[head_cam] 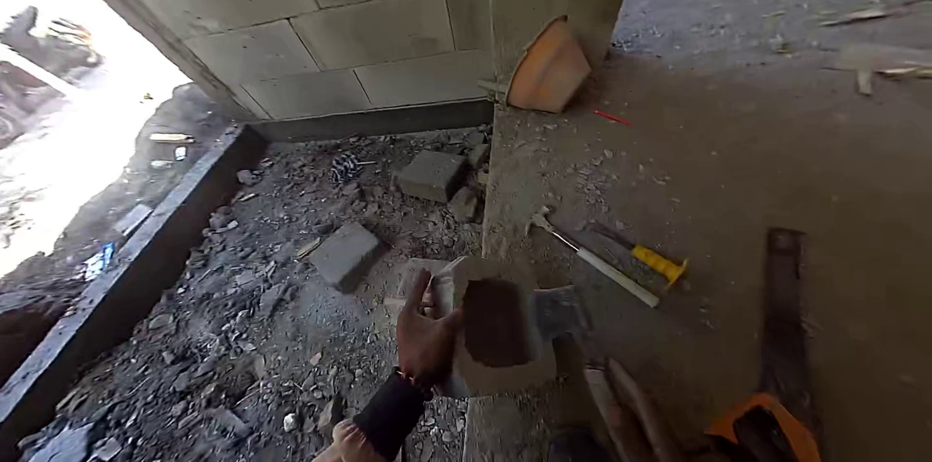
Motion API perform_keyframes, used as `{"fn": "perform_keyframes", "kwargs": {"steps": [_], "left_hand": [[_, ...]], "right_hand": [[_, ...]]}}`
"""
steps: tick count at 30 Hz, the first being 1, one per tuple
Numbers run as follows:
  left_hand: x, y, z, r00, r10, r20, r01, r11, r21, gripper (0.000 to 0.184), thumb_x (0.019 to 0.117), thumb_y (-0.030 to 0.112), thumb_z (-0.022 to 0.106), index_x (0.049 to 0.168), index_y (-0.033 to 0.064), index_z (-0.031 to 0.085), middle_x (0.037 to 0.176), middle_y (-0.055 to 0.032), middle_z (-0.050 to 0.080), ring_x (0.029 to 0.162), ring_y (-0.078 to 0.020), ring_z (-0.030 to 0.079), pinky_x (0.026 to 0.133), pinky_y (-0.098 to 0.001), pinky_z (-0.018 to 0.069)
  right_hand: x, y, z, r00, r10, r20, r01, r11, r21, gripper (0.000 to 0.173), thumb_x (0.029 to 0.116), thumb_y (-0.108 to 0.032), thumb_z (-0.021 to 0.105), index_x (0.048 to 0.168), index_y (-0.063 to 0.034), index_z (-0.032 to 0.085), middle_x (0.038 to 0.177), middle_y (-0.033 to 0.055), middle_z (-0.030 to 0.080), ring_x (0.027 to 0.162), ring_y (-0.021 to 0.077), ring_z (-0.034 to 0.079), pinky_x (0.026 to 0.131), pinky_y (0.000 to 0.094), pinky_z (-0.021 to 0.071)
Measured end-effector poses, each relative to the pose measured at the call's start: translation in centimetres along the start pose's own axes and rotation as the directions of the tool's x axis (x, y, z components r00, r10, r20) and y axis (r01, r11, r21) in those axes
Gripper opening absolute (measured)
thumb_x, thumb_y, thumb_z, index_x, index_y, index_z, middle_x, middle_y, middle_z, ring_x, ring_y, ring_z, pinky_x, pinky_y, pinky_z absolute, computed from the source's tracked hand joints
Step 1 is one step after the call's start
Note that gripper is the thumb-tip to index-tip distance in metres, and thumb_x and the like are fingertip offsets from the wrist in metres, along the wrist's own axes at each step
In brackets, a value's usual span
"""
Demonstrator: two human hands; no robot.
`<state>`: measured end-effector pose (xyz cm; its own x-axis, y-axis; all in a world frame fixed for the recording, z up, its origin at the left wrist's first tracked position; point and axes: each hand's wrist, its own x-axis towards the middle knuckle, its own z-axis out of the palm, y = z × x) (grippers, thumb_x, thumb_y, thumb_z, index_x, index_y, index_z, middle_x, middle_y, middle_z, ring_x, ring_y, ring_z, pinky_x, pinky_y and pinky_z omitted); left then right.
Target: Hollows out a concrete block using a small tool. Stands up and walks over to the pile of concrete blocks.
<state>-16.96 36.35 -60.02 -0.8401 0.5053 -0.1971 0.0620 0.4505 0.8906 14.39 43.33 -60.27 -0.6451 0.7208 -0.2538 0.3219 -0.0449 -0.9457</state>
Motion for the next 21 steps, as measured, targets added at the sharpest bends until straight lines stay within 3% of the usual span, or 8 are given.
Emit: {"fn": "perform_keyframes", "kwargs": {"steps": [3,6,9,11,13,17,19,21], "left_hand": [[-0.4,-0.8,0.2,0.998,-0.032,-0.046,0.035,0.997,0.074,0.103,0.0624,0.036,0.094,0.154,0.0188,0.049,0.126,-0.0132,0.069,0.096,-0.0237,0.072,0.082,-0.0487,0.0612],[0.2,-1.0,-1.0,0.997,-0.081,0.018,0.078,0.991,0.111,0.106,0.0673,0.048,0.094,0.156,0.0179,0.044,0.137,-0.0149,0.063,0.104,-0.0269,0.07,0.087,-0.0513,0.0596],[0.9,-0.5,-2.2,0.988,-0.07,0.139,0.047,0.986,0.159,0.095,0.0773,0.053,0.086,0.156,0.0199,0.045,0.145,-0.0101,0.059,0.113,-0.025,0.067,0.094,-0.0498,0.0569],[1.4,0.1,-2.5,0.981,-0.064,0.184,0.034,0.986,0.162,0.086,0.0814,0.051,0.084,0.154,0.0208,0.049,0.144,-0.0075,0.06,0.104,-0.0231,0.07,0.089,-0.0482,0.0584],[1.7,0.6,-2.4,0.974,-0.075,0.212,0.033,0.98,0.195,0.082,0.0825,0.051,0.084,0.152,0.0219,0.051,0.143,-0.0059,0.061,0.102,-0.0238,0.07,0.088,-0.0504,0.0589],[2.2,2.0,-1.4,0.973,-0.063,0.222,0.006,0.968,0.249,0.084,0.0803,0.053,0.085,0.152,0.0238,0.051,0.141,-0.0036,0.063,0.101,-0.023,0.07,0.089,-0.0512,0.0577],[2.5,2.1,-1.1,0.972,-0.041,0.23,-0.018,0.969,0.246,0.086,0.0789,0.053,0.086,0.152,0.0236,0.052,0.143,-0.0021,0.062,0.104,-0.0224,0.07,0.091,-0.0503,0.0581],[2.3,2.0,-1.1,0.972,-0.018,0.234,-0.041,0.969,0.243,0.084,0.079,0.052,0.086,0.151,0.023,0.053,0.141,-0.002,0.063,0.103,-0.0226,0.07,0.089,-0.0501,0.0589]], "right_hand": [[1.6,1.6,1.9,0.989,-0.143,0.04,0.147,0.981,-0.128,0.051,0.1104,-0.029,0.044,0.158,-0.012,0.04,0.097,0.01,0.071,0.066,0.0169,0.064,0.06,0.041,0.0587],[2.6,2.7,2.9,0.979,-0.192,0.062,0.201,0.955,-0.217,0.049,0.1105,-0.029,0.043,0.158,-0.0171,0.043,0.112,0.0091,0.073,0.074,0.0137,0.067,0.069,0.0374,0.0603],[3.6,2.4,3.3,0.984,-0.152,0.093,0.17,0.957,-0.235,0.05,0.11,-0.028,0.039,0.16,-0.0234,0.04,0.113,0.0068,0.073,0.071,0.0136,0.066,0.066,0.0382,0.0591],[4.4,1.8,3.6,0.979,-0.189,0.078,0.202,0.95,-0.237,0.049,0.1104,-0.03,0.038,0.159,-0.0242,0.041,0.109,0.0058,0.072,0.069,0.0129,0.063,0.064,0.0375,0.0575],[4.8,1.3,3.8,0.968,-0.236,0.084,0.25,0.92,-0.303,0.049,0.1105,-0.03,0.039,0.159,-0.0261,0.042,0.121,0.0046,0.072,0.084,0.0126,0.07,0.076,0.0379,0.0609],[5.0,1.7,4.4,0.985,-0.104,0.138,0.156,0.88,-0.449,0.05,0.1096,-0.031,0.04,0.159,-0.036,0.04,0.107,0.0105,0.072,0.078,0.0237,0.07,0.067,0.0489,0.0596],[5.0,1.4,4.2,0.987,-0.109,0.118,0.147,0.903,-0.404,0.05,0.11,-0.031,0.04,0.16,-0.0338,0.039,0.108,0.0084,0.073,0.078,0.0207,0.07,0.069,0.0466,0.06],[4.5,0.4,3.8,0.977,-0.205,0.053,0.211,0.923,-0.321,0.049,0.1103,-0.029,0.041,0.159,-0.0263,0.042,0.115,0.0058,0.074,0.082,0.0142,0.07,0.073,0.0389,0.0613]]}}
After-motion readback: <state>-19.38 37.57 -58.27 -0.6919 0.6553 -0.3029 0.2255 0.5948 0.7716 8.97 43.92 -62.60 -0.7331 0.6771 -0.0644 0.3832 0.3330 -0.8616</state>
